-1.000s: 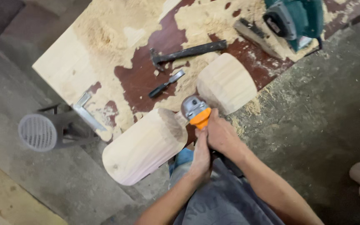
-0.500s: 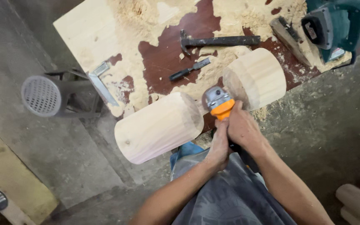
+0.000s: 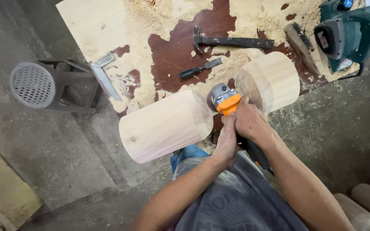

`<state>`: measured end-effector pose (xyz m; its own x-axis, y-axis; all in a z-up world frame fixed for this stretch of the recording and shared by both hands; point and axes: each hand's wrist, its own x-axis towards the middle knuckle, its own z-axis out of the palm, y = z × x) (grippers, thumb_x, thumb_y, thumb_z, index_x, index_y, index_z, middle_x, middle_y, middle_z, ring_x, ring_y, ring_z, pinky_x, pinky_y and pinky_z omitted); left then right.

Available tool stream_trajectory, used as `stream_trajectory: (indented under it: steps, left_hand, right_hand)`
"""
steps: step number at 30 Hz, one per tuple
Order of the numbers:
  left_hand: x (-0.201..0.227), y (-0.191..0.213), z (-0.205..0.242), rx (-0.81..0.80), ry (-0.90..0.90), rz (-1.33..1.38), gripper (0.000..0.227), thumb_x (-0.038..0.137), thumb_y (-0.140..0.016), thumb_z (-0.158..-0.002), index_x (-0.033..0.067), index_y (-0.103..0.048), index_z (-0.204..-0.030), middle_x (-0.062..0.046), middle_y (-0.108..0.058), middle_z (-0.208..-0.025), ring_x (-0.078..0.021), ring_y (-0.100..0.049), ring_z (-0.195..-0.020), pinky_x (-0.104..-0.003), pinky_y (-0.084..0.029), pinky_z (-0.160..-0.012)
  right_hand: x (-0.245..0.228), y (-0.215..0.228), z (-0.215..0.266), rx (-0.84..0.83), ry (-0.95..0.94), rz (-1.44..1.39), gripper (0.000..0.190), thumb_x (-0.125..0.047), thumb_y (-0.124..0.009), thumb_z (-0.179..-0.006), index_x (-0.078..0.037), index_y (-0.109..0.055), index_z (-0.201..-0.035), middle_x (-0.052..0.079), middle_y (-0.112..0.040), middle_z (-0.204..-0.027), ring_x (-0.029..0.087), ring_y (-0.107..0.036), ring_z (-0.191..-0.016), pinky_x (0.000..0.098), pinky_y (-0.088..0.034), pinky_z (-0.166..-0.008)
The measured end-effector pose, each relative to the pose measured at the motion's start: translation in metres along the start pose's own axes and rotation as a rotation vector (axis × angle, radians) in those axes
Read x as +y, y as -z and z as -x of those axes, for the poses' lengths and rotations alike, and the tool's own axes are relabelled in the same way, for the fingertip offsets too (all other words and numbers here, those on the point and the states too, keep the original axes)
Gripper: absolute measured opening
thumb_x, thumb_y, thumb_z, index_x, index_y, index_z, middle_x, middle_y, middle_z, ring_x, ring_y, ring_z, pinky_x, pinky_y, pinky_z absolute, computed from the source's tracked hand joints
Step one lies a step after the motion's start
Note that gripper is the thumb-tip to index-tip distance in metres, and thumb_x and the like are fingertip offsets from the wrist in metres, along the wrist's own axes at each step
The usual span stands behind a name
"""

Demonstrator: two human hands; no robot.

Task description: The person uses an angle grinder to smooth the surface of a wooden log segment on a workbench. The person holds the tool with both hands and moves it along the wood, generating sawdust. The person briefly rotates the log to access different areas.

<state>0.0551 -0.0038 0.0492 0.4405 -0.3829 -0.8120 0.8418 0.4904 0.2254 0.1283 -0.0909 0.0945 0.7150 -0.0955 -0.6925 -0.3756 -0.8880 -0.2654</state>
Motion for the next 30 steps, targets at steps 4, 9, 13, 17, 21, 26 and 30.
stream_trajectory:
  steps: [4, 9, 13, 17, 21, 26, 30]
  left_hand:
    - [-0.001, -0.007, 0.003, 0.049, 0.023, -0.033, 0.072, 0.072, -0.042, -0.090, 0.0168, -0.052, -0.136, -0.006, -0.062, -0.126, -0.0225, -0.059, -0.102, -0.045, -0.051, -0.079]
    - [-0.009, -0.015, 0.001, 0.021, 0.017, -0.053, 0.071, 0.071, -0.038, -0.093, 0.0163, -0.049, -0.137, -0.007, -0.062, -0.126, -0.0226, -0.060, -0.102, -0.046, -0.052, -0.081]
    - [-0.017, -0.022, -0.008, 0.057, -0.049, -0.119, 0.071, 0.066, -0.041, -0.095, 0.0104, -0.048, -0.138, -0.013, -0.061, -0.122, -0.0246, -0.060, -0.097, -0.047, -0.054, -0.080]
    - [-0.017, -0.026, -0.011, 0.061, -0.103, -0.177, 0.073, 0.064, -0.039, -0.098, 0.0049, -0.052, -0.139, -0.014, -0.061, -0.123, -0.0236, -0.057, -0.104, -0.042, -0.049, -0.086]
    - [-0.015, -0.020, -0.007, 0.019, -0.140, -0.173, 0.069, 0.058, -0.039, -0.099, 0.0066, -0.046, -0.143, -0.008, -0.056, -0.136, -0.0191, -0.051, -0.125, -0.036, -0.041, -0.104]
    - [-0.023, -0.014, 0.001, -0.010, -0.297, -0.219, 0.064, 0.052, -0.041, -0.101, 0.0028, -0.047, -0.141, -0.013, -0.057, -0.136, -0.0221, -0.051, -0.126, -0.034, -0.037, -0.109]
    - [-0.029, -0.003, 0.003, 0.065, -0.236, -0.167, 0.058, 0.051, -0.040, -0.101, 0.0044, -0.050, -0.135, -0.011, -0.059, -0.128, -0.0198, -0.052, -0.117, -0.034, -0.041, -0.102]
  right_hand:
    - [0.003, 0.001, 0.000, -0.006, -0.002, 0.015, 0.084, -0.048, -0.077, -0.081, 0.014, -0.042, -0.126, 0.040, -0.067, -0.106, 0.054, -0.065, -0.109, 0.0553, -0.051, -0.094]
    - [0.014, 0.004, 0.003, 0.022, -0.021, -0.007, 0.080, -0.045, -0.077, -0.081, 0.011, -0.045, -0.127, 0.037, -0.068, -0.107, 0.052, -0.064, -0.111, 0.0553, -0.050, -0.094]
    - [0.020, 0.010, 0.005, 0.008, -0.059, -0.048, 0.082, -0.043, -0.078, -0.078, 0.009, -0.045, -0.132, 0.034, -0.069, -0.111, 0.049, -0.066, -0.111, 0.0527, -0.052, -0.094]
    - [0.023, 0.015, 0.008, 0.045, -0.030, -0.116, 0.098, -0.042, -0.080, -0.076, 0.011, -0.032, -0.143, 0.035, -0.069, -0.108, 0.050, -0.067, -0.108, 0.0513, -0.053, -0.092]
    - [0.023, 0.008, 0.013, 0.078, -0.034, -0.154, 0.101, -0.042, -0.078, -0.077, 0.004, -0.029, -0.153, 0.035, -0.069, -0.107, 0.051, -0.066, -0.107, 0.0527, -0.052, -0.091]
    - [0.020, 0.000, 0.019, 0.054, -0.048, -0.135, 0.086, -0.047, -0.079, -0.079, 0.012, -0.042, -0.130, 0.035, -0.069, -0.106, 0.050, -0.068, -0.108, 0.0530, -0.053, -0.091]
    - [0.015, -0.010, 0.023, 0.052, -0.031, -0.070, 0.079, -0.045, -0.079, -0.079, 0.010, -0.043, -0.122, 0.037, -0.068, -0.103, 0.054, -0.067, -0.103, 0.0554, -0.052, -0.089]
